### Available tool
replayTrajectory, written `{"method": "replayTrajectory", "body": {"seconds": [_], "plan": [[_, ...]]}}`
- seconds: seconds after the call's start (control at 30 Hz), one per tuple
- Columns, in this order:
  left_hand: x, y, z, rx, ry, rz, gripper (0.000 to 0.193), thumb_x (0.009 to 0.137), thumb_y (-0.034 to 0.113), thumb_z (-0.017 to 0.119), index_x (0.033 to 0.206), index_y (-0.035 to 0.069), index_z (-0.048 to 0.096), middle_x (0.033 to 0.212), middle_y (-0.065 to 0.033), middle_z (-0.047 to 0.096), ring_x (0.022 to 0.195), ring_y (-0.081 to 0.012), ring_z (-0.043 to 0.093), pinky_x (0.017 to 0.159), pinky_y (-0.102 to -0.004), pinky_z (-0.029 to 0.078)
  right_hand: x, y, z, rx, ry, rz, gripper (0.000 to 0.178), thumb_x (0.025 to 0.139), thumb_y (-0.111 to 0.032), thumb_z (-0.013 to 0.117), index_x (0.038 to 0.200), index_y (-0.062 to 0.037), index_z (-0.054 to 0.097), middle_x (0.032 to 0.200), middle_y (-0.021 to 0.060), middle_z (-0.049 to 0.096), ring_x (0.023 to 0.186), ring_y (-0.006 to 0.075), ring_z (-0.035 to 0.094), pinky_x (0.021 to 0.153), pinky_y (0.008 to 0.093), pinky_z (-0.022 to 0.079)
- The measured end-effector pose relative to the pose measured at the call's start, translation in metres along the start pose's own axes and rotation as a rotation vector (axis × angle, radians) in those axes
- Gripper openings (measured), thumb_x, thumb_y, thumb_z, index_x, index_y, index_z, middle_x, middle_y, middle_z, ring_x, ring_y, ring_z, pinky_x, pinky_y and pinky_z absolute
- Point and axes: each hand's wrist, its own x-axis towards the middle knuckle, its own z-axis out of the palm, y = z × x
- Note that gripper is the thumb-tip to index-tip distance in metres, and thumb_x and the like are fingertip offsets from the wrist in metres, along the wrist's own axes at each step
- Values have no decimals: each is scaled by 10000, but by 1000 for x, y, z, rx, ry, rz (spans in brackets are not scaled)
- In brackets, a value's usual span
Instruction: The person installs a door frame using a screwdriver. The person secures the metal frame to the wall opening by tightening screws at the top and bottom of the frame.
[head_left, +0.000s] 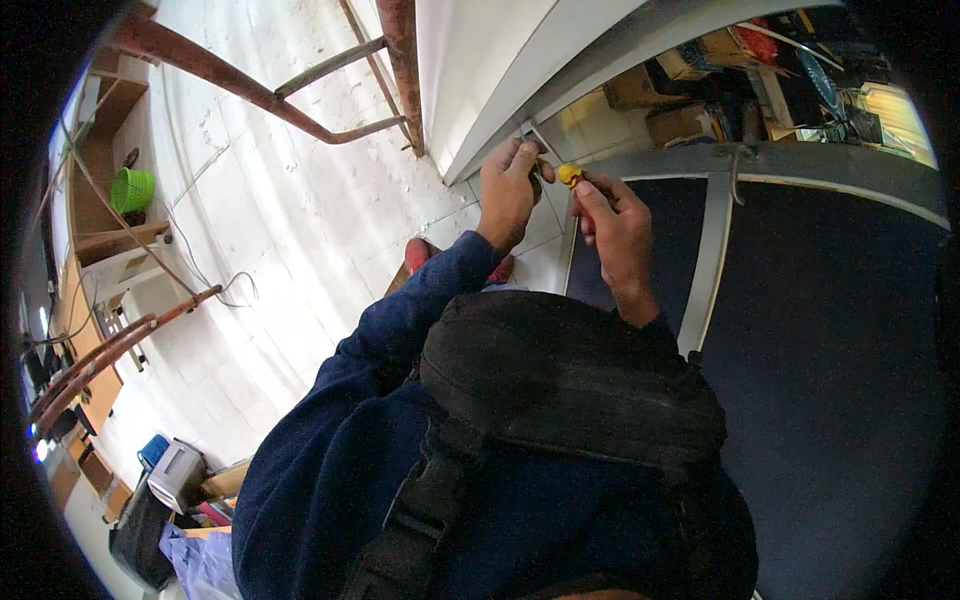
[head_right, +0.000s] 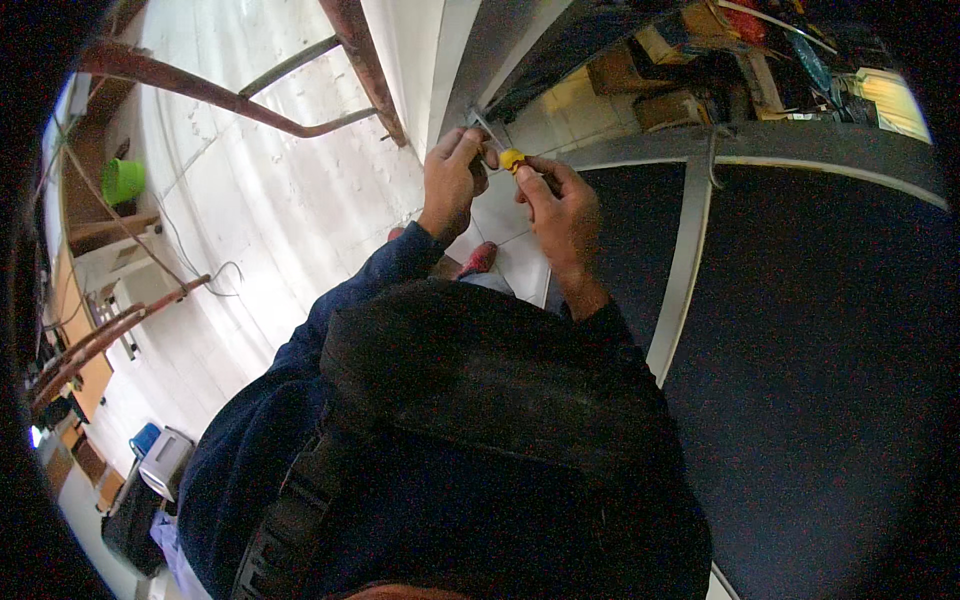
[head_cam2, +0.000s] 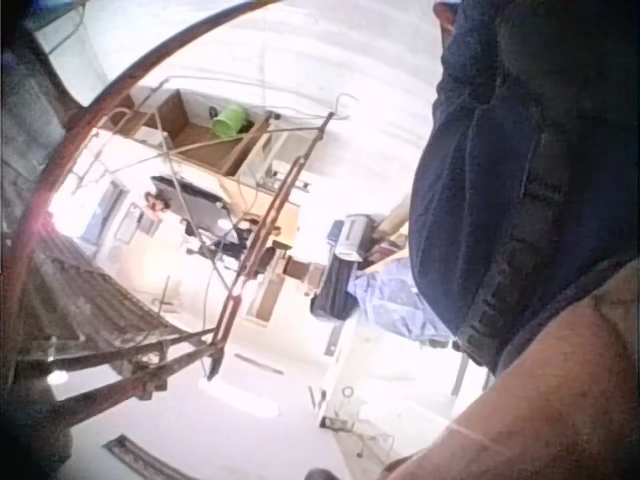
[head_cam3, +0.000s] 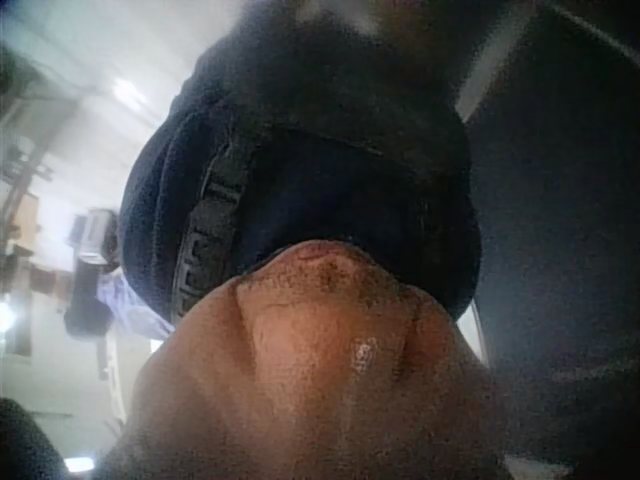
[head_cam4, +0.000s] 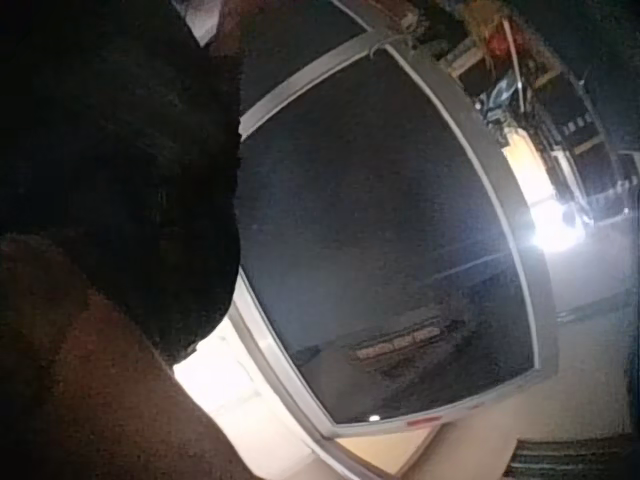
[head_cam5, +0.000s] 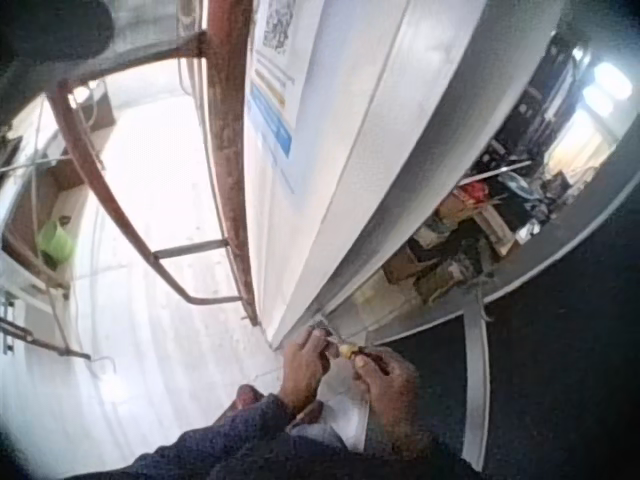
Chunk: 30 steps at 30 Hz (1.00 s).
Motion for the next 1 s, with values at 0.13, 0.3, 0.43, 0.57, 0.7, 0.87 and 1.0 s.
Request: {"method": "replayTrajectory", "body": {"seconds": [0.13, 0.3, 0.43, 0.57, 0.7, 0.87, 1.0], "plan": [[3, -11, -9, -43, 23, -25, 272, 1035, 242, 500, 988, 14, 641, 683, -34, 621, 524, -64, 451, 481, -230, 340, 4, 5, -3, 721, -117, 413, 292, 980, -325, 604, 1088, -55, 635, 834, 50, 669, 522, 101, 523, 434, 236, 382], [1, -8, -5, 31, 5, 35, 277, 1038, 229, 499, 996, 1, 649, 659, -4, 564, 540, -67, 439, 496, -229, 331, 14, 8, -12, 529, -176, 282, 294, 983, -321, 588, 1052, -36, 613, 808, 57, 640, 447, 65, 473, 323, 203, 273], [6, -14, -5, 57, 28, 80, 279, 1044, 245, 508, 998, 10, 652, 644, 12, 523, 540, -70, 425, 493, -237, 321, 16, 3, -10, 355, -134, 212, 298, 958, -332, 598, 1045, -49, 629, 801, 62, 662, 432, 91, 457, 339, 236, 262], [3, -19, -3, 9, 56, 40, 275, 1048, 263, 518, 966, 27, 632, 645, 12, 514, 546, -68, 426, 479, -243, 310, 8, 12, 2, 692, -164, 345, 278, 956, -317, 606, 1004, -46, 647, 784, 62, 660, 436, 86, 458, 340, 234, 269], [4, -19, -1, -81, 52, 8, 256, 1047, 260, 522, 961, 39, 616, 661, 7, 521, 538, -68, 414, 471, -237, 304, 11, 12, -2, 714, -179, 269, 268, 945, -296, 632, 990, -34, 663, 768, 69, 662, 435, 81, 454, 342, 228, 276], [4, -19, 2, -105, 35, 2, 240, 1051, 266, 510, 970, 60, 602, 698, -7, 552, 512, -62, 390, 457, -226, 296, 27, 21, -18, 527, -168, 147, 272, 928, -275, 676, 1027, -22, 667, 778, 86, 676, 434, 74, 461, 345, 216, 282], [3, -20, 1, -119, 21, 15, 244, 1052, 268, 508, 964, 59, 598, 709, -14, 567, 509, -58, 398, 449, -224, 294, 38, 19, -30, 458, -222, 141, 282, 928, -277, 689, 1029, -14, 675, 802, 84, 695, 437, 64, 467, 353, 208, 296]]}}
